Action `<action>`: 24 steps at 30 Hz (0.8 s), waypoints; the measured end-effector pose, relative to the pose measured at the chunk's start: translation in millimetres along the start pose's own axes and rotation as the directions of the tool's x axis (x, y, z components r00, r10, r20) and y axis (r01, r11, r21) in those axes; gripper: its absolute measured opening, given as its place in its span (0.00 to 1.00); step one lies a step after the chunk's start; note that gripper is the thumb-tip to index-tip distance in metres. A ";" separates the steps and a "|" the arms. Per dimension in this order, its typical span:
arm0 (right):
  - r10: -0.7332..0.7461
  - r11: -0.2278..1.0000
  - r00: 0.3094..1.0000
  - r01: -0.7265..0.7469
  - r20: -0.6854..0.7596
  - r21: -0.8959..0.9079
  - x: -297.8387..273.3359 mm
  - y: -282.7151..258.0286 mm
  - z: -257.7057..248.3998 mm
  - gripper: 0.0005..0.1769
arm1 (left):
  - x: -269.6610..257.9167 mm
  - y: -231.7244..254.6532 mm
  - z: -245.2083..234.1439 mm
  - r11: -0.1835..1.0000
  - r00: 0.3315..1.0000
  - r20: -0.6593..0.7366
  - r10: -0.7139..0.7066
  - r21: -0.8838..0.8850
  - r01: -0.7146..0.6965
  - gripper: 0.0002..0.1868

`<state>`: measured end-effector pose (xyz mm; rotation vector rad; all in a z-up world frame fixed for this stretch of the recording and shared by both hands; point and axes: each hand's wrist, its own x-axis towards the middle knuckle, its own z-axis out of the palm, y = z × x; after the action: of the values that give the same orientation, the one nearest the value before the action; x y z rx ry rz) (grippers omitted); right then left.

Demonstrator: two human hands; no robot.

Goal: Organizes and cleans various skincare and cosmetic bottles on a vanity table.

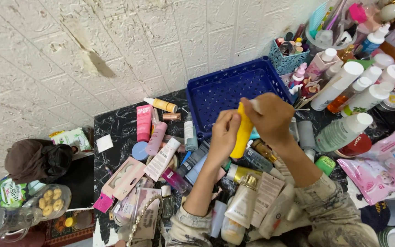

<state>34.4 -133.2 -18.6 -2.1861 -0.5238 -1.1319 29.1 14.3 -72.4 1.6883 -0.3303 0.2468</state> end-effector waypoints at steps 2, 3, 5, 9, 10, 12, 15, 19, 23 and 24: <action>0.011 0.998 0.996 -0.006 -0.092 0.063 5.2 -12.5 -6.7 0.12 | 2.6 0.5 -2.8 0.992 0.994 0.063 -0.095 -0.075 0.099 0.22; 0.164 0.940 0.982 -0.127 -0.095 0.317 9.7 -24.0 -12.2 0.07 | 2.6 2.8 -5.3 0.896 0.951 0.148 -0.272 -0.323 0.307 0.27; 0.303 0.806 0.951 -0.221 -0.063 0.549 -34.5 7.4 25.8 0.09 | 7.5 7.1 -7.8 0.700 0.875 0.272 -0.400 -0.526 0.483 0.31; -0.079 0.922 0.973 -0.011 0.217 0.387 -65.1 -8.3 35.5 0.22 | 16.1 -2.4 -11.8 0.242 0.829 0.320 -0.459 -0.852 0.464 0.30; -0.220 0.957 0.949 0.166 0.224 0.239 -38.5 -64.8 5.1 0.24 | 19.8 -8.3 -12.9 0.030 0.802 0.316 -0.507 -0.923 0.383 0.28; -0.216 0.951 0.923 0.125 0.317 0.282 -48.0 -65.3 8.7 0.24 | 22.9 -35.9 -17.8 0.068 0.865 0.257 -0.431 -0.947 0.315 0.28; -0.246 0.966 0.888 0.193 0.389 0.169 -46.4 -56.6 21.8 0.26 | 16.1 -43.1 -15.5 0.160 0.914 0.203 -0.352 -0.949 0.273 0.26; -0.153 0.977 0.897 0.201 0.415 -0.076 -15.1 -32.6 34.2 0.29 | 4.0 -22.8 -0.1 0.336 0.915 0.218 -0.338 -0.881 0.334 0.26; -0.130 0.960 0.960 0.059 0.249 0.272 -2.4 -19.5 29.3 0.30 | -9.4 -44.2 15.5 0.411 0.913 0.241 -0.328 -0.834 0.368 0.27; 0.096 0.746 0.956 -0.254 0.277 0.616 -7.8 -17.9 33.5 0.32 | -12.1 -53.3 16.1 0.439 0.945 0.204 -0.255 -0.846 0.302 0.24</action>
<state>39.2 -97.9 -33.9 -1.6975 -0.6710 -0.4783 36.2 5.9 -128.3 0.6756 -0.1446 -0.2131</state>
